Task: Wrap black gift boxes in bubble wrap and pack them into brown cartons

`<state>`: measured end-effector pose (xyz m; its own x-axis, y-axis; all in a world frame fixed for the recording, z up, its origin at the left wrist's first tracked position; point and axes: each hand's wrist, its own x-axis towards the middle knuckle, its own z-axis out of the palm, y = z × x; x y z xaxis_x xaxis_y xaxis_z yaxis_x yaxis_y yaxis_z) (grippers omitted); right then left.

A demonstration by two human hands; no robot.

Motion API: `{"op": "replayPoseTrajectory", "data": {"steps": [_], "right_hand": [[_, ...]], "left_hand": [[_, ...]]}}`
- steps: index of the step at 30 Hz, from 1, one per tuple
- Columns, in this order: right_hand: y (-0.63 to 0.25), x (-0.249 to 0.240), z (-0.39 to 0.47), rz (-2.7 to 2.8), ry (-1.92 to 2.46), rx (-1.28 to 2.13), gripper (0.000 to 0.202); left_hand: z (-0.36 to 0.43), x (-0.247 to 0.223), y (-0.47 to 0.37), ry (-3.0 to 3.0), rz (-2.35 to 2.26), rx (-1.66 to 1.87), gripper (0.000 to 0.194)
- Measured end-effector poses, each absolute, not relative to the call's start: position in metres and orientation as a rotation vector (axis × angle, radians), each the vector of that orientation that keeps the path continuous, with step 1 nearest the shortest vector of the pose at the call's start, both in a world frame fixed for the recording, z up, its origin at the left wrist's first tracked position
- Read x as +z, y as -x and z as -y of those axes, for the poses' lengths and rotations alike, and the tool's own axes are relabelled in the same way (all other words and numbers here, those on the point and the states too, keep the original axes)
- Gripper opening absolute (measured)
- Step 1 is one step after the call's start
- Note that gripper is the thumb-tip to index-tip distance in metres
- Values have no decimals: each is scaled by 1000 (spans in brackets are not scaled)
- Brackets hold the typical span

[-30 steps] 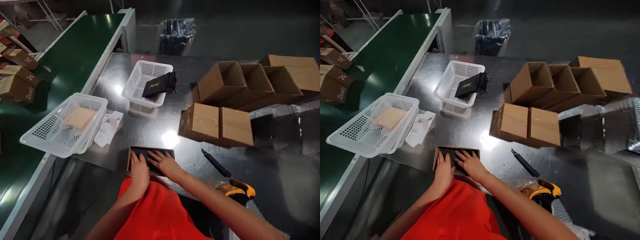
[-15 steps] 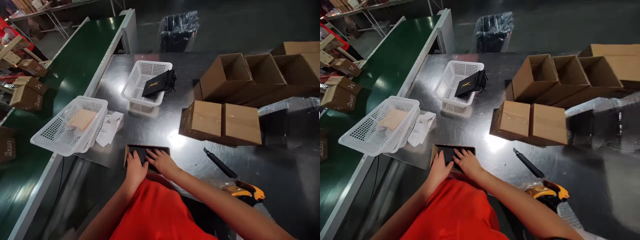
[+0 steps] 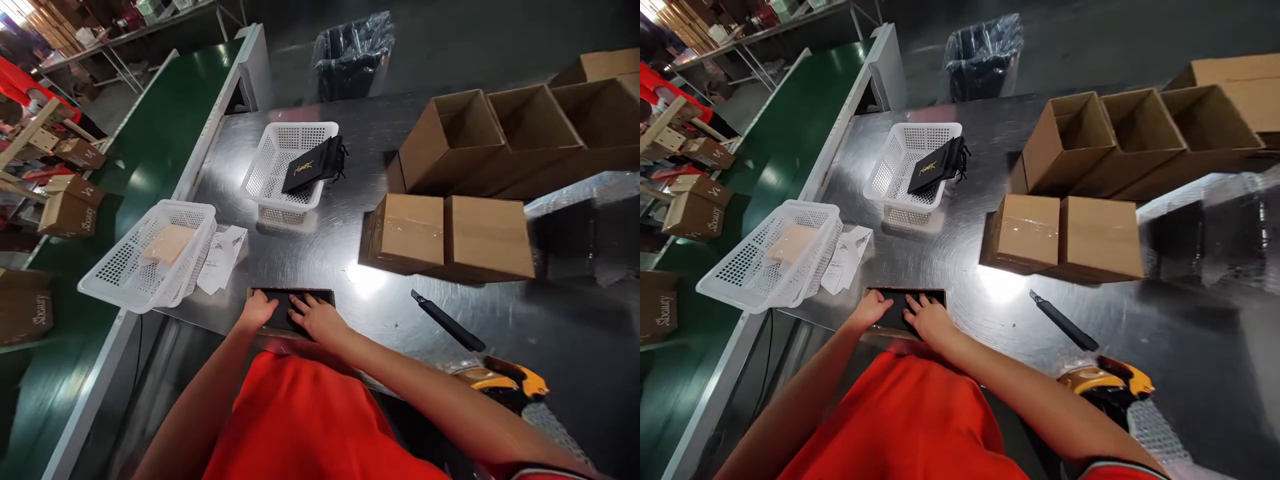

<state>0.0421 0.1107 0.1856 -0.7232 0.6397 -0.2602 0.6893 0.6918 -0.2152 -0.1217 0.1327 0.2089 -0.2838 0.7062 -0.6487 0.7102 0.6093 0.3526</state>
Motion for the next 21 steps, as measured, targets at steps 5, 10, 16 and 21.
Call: {"op": "replayPoseTrajectory", "data": {"steps": [5,10,16,21], "right_hand": [[-40,191,-113,-2742,-1045,-477,36],[-36,190,-115,-2793,-978,-428,31],[-16,178,-125,-2916,-728,-582,60],[-15,156,-128,-2954,-672,-574,47]], "left_hand": [[-109,243,109,-1512,-2056,-536,27],[-113,251,159,-1684,-2189,-377,30],[-115,193,210,-1158,-1767,263,33],[-110,165,221,-1046,-1544,506,52]]}}
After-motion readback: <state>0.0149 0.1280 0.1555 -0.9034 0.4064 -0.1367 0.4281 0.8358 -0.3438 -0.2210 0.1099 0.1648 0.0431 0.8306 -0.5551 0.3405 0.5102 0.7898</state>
